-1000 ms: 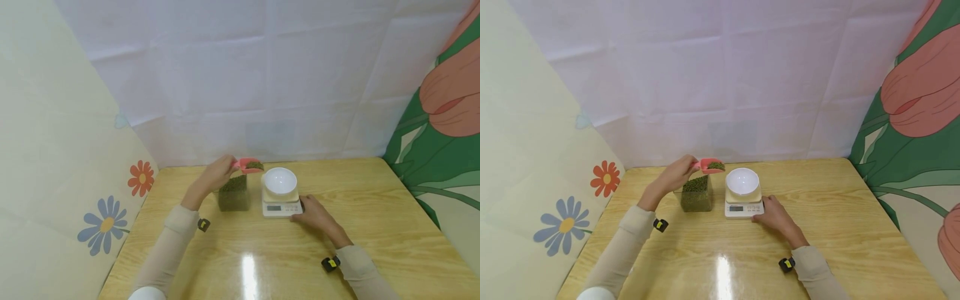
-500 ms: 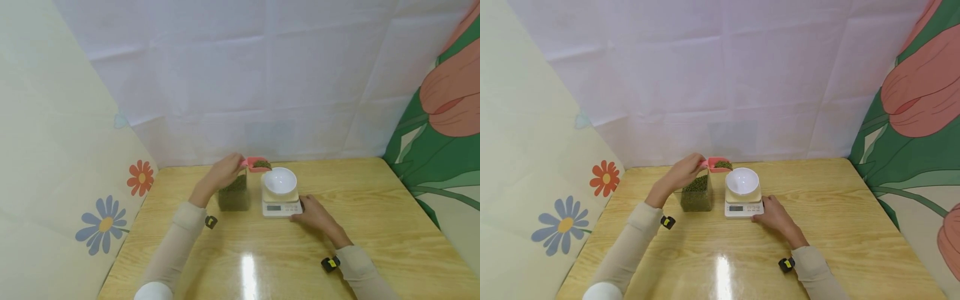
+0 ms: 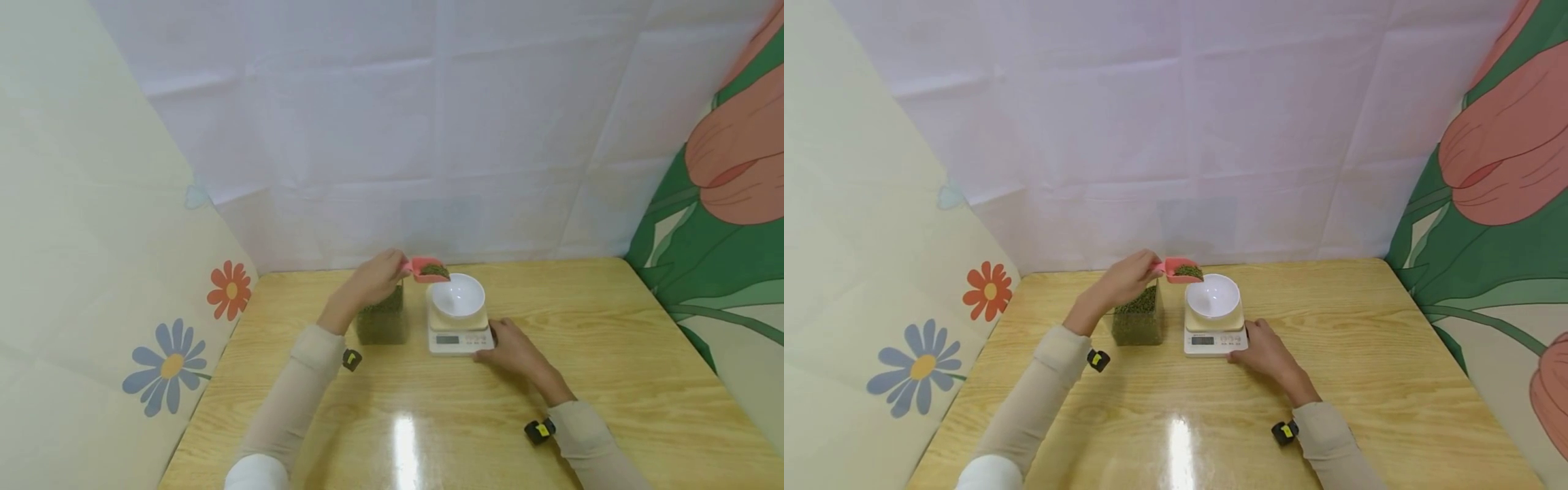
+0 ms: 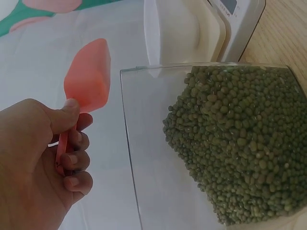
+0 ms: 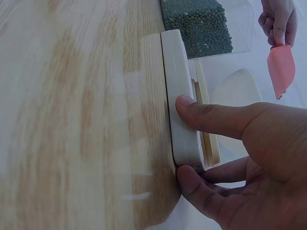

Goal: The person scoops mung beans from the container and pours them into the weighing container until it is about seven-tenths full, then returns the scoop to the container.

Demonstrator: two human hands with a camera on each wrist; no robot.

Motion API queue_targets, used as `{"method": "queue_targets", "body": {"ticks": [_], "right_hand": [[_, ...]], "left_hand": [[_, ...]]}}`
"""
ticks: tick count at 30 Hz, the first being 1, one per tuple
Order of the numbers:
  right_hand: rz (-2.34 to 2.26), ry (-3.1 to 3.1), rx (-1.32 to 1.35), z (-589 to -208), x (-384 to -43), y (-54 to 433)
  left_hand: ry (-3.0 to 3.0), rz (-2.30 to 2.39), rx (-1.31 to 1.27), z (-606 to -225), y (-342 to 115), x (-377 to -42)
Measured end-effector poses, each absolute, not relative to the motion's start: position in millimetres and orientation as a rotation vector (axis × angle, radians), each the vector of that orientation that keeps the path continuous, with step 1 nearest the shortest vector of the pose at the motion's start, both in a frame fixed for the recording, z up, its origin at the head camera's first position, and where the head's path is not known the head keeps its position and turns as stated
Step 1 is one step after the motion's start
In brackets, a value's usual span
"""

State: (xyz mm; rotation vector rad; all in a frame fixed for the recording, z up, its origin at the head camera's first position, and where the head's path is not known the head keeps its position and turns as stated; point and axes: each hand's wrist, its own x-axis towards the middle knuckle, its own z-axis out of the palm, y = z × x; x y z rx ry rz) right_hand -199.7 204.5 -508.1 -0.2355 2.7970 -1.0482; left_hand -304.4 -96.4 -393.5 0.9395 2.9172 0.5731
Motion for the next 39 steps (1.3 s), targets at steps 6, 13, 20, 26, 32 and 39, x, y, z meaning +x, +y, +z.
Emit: {"method": "queue_targets", "body": {"ticks": [6,13,20,26,32,39], "right_hand": [[-1.052,2.792,-0.236,-509,-200,205],[-1.072,2.792,-0.249,-508,-199,205],[-1.078,2.782,-0.24,-509,-199,205],[-1.078,2.776,-0.23,-511,-200,205],[-1.062,2.788,-0.235,-511,-201,205],[-1.057,2.793,-0.241,-511,-201,205]], "left_hand": [[2.925,0.525,0.921,-396,-91,-304],[2.945,0.41,0.953,-401,-85,-306],[2.945,0.317,1.034,-402,-80,-305],[2.955,0.273,1.06,-404,-77,-304],[2.954,0.235,1.067,-406,-75,-304],[2.949,0.204,1.092,-405,-73,-302]]}}
